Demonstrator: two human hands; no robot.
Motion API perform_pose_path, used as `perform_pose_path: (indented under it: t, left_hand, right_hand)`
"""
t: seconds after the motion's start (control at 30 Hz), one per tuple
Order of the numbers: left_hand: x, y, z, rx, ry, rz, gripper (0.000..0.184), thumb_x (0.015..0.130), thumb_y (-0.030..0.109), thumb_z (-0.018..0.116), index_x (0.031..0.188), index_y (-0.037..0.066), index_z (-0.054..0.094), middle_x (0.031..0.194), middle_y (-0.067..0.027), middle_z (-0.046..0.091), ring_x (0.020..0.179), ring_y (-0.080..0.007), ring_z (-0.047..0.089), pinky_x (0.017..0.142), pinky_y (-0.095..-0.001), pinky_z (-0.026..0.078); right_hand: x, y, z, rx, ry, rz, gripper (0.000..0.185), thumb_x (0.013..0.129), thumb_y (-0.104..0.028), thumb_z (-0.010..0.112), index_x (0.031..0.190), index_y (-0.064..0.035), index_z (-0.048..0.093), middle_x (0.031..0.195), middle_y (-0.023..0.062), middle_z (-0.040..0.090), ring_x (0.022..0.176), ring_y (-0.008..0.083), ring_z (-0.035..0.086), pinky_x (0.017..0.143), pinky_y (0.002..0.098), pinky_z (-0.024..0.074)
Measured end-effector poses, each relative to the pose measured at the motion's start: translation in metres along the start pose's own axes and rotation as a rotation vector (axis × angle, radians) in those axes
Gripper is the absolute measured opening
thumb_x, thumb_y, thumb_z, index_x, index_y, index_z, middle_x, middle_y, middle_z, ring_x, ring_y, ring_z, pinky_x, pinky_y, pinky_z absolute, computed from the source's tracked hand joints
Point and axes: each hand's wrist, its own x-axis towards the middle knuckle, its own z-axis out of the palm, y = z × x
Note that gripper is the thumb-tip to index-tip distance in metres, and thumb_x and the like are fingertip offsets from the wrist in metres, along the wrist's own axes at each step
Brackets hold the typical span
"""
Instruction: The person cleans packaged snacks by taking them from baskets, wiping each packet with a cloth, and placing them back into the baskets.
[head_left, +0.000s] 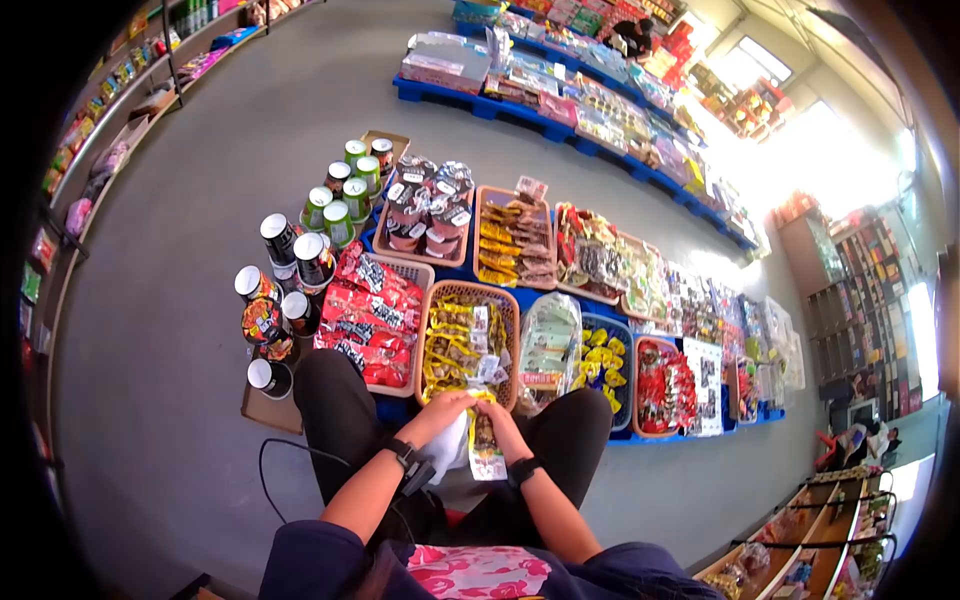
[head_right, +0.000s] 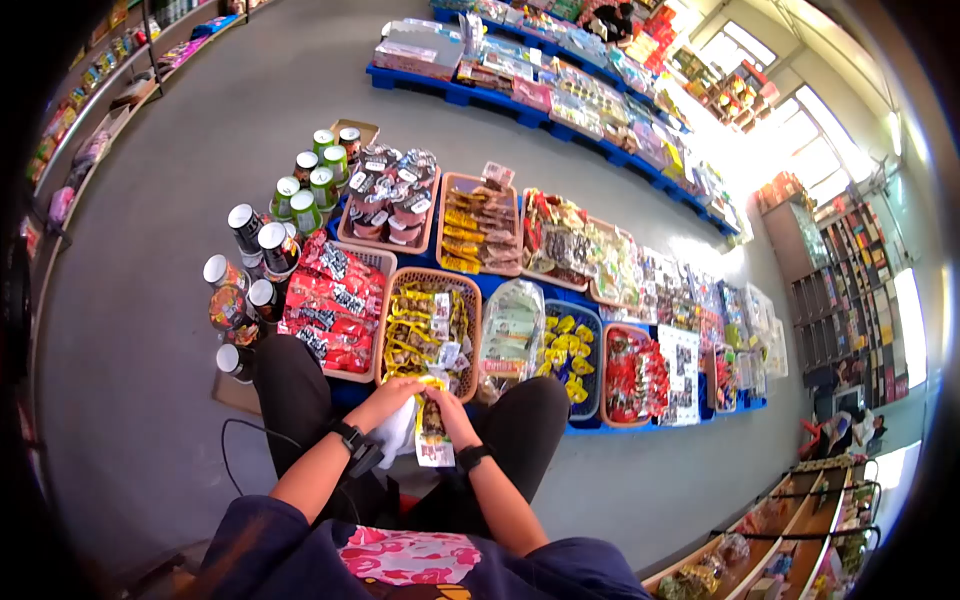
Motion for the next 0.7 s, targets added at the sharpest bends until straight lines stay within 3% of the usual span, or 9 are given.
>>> perform_pose_path:
  t: [0.1,0.17,0.23,0.3,0.37,0.4,0.5,0.67,0.7]
  left_hand:
    - [-0.007,0.015,-0.004,0.082,0.063,-0.115,0.033,0.085,0.031,0.059,0.097,0.001,0.062,0.081,0.0033,0.059,0.072,-0.002,0.049,0.062,-0.0179,0.039]
    - [-0.003,0.011,-0.006,0.099,0.155,-0.01,0.025,0.083,0.028,0.063,0.085,0.003,0.061,0.073,0.0051,0.054,0.065,-0.0012,0.045,0.057,-0.0186,0.037]
    - [-0.003,0.003,-0.008,-0.035,0.216,0.069,0.02,0.083,0.023,0.062,0.086,0.003,0.061,0.075,0.0027,0.056,0.065,-0.0029,0.048,0.058,-0.019,0.038]
    - [-0.003,0.001,-0.012,-0.08,0.283,-0.049,0.016,0.082,0.019,0.062,0.088,0.004,0.06,0.081,-0.0007,0.059,0.071,-0.0071,0.053,0.061,-0.0212,0.041]
    - [-0.002,0.003,-0.011,0.013,0.3,0.006,0.017,0.081,0.017,0.063,0.092,0.004,0.06,0.084,-0.0023,0.058,0.077,-0.0093,0.054,0.064,-0.0226,0.043]
    - [-0.003,0.004,-0.01,-0.018,0.309,0.015,0.025,0.078,0.022,0.064,0.094,0.003,0.06,0.085,-0.0042,0.059,0.074,-0.011,0.055,0.066,-0.0244,0.044]
    - [-0.003,0.002,-0.011,-0.059,0.31,0.057,0.017,0.085,0.016,0.056,0.094,0.001,0.059,0.092,-0.0032,0.058,0.086,-0.0099,0.054,0.075,-0.0235,0.041]
    - [-0.006,0.003,-0.01,0.048,0.532,0.069,0.03,0.091,0.023,0.048,0.107,-0.001,0.055,0.096,-0.0075,0.059,0.089,-0.0139,0.055,0.077,-0.0262,0.041]
    - [0.003,-0.016,-0.016,0.212,0.581,0.216,0.031,0.092,0.023,0.047,0.108,-0.001,0.054,0.097,-0.0096,0.06,0.09,-0.0158,0.056,0.078,-0.0279,0.042]
  right_hand:
    - [0.003,0.0,0.003,-0.045,0.05,-0.044,0.022,0.087,-0.025,0.053,0.091,-0.0045,0.06,0.08,-0.0019,0.058,0.067,0.0058,0.053,0.059,0.0196,0.0413]
    - [0.008,0.004,-0.001,-0.084,0.089,-0.061,0.023,0.087,-0.026,0.053,0.093,-0.0039,0.059,0.078,-0.0014,0.059,0.064,0.0064,0.053,0.058,0.021,0.0426]
    - [0.008,0.0,-0.002,0.042,0.083,-0.071,0.023,0.088,-0.026,0.051,0.093,-0.0049,0.059,0.079,0.0002,0.06,0.068,0.0088,0.056,0.061,0.0226,0.0448]
    - [0.011,-0.003,-0.006,0.246,0.068,0.043,0.024,0.088,-0.028,0.05,0.098,-0.0069,0.056,0.081,0.0026,0.061,0.068,0.0128,0.059,0.061,0.0262,0.0479]
    - [0.012,-0.002,-0.003,0.414,0.02,0.103,0.026,0.088,-0.03,0.051,0.101,-0.008,0.056,0.085,0.0025,0.062,0.07,0.0141,0.059,0.064,0.0273,0.0488]
    - [0.015,-0.002,-0.001,0.407,-0.004,0.152,0.027,0.088,-0.031,0.051,0.103,-0.009,0.056,0.088,0.0023,0.062,0.073,0.0146,0.06,0.066,0.0282,0.049]
    - [0.023,0.013,-0.004,0.281,-0.099,0.145,0.028,0.09,-0.031,0.05,0.106,-0.0087,0.055,0.091,0.0026,0.061,0.078,0.0138,0.059,0.069,0.0286,0.0484]
    - [0.024,0.022,0.004,0.302,-0.14,0.101,0.029,0.089,-0.028,0.053,0.108,-0.006,0.055,0.099,0.0021,0.06,0.089,0.0129,0.057,0.079,0.0267,0.045]
    - [0.02,0.023,0.007,0.253,-0.147,0.076,0.03,0.089,-0.03,0.052,0.107,-0.0063,0.056,0.097,0.0016,0.06,0.088,0.0123,0.057,0.076,0.0261,0.0448]
